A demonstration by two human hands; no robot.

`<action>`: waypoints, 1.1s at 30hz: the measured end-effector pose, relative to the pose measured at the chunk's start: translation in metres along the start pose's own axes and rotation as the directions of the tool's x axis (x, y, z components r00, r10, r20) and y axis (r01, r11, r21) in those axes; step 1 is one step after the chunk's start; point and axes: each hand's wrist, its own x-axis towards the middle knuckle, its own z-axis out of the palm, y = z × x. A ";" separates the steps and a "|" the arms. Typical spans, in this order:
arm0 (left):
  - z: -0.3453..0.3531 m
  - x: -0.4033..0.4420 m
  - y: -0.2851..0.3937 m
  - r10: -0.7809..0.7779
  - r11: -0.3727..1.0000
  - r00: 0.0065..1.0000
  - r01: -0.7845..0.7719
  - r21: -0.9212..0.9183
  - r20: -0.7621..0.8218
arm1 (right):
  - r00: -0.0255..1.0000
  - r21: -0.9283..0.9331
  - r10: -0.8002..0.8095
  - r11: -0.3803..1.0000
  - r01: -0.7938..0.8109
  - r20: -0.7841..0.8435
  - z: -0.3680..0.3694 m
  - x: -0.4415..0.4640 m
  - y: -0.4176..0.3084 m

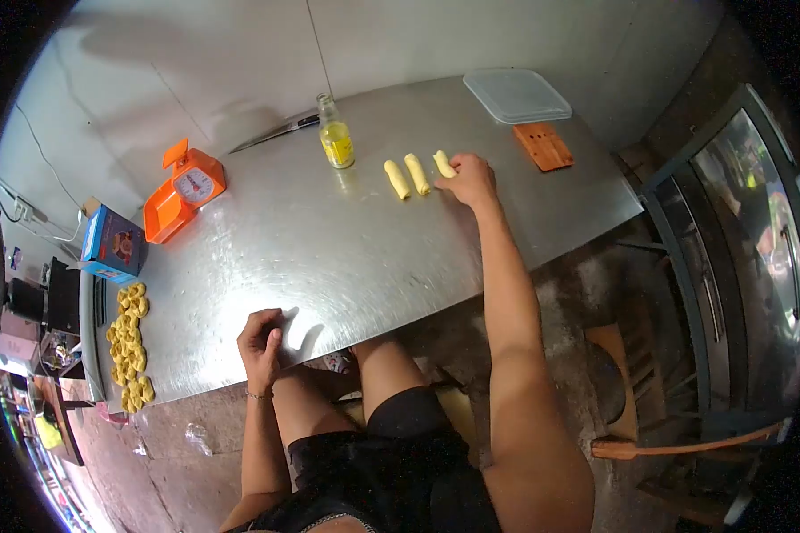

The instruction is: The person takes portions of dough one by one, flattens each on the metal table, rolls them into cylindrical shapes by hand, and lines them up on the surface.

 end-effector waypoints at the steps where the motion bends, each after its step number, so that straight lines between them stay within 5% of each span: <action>1: 0.001 0.000 0.003 -0.002 1.000 1.000 0.002 -0.005 0.002 | 0.998 -0.027 0.041 0.999 -0.042 -0.036 -0.001 -0.004 -0.006; 9: 0.001 0.007 0.008 -0.018 0.998 0.998 0.015 0.059 0.052 | 0.980 -0.077 -0.018 0.997 0.002 -0.199 0.005 -0.006 -0.004; 16: 0.004 0.006 0.009 -0.002 0.995 1.000 0.002 0.101 0.008 | 0.992 -0.246 -0.058 0.969 0.029 -0.112 0.014 0.040 0.002; 20: 0.000 0.007 0.010 0.011 0.992 1.000 -0.013 0.126 0.018 | 0.999 -0.131 0.031 0.991 -0.027 0.031 0.007 0.067 0.022; 22: 0.000 0.008 0.011 -0.009 0.993 1.000 0.008 0.115 0.001 | 0.996 -0.284 0.028 0.957 -0.050 -0.081 0.002 0.061 0.004; 26: -0.003 0.008 0.007 0.045 0.990 0.999 -0.047 0.129 0.018 | 0.999 -0.410 0.008 0.912 -0.023 -0.039 0.006 0.052 -0.023; 33: -0.024 -0.003 0.012 0.091 0.996 0.996 -0.091 0.000 0.019 | 0.999 -0.160 0.047 0.986 -0.046 0.003 -0.014 0.040 0.004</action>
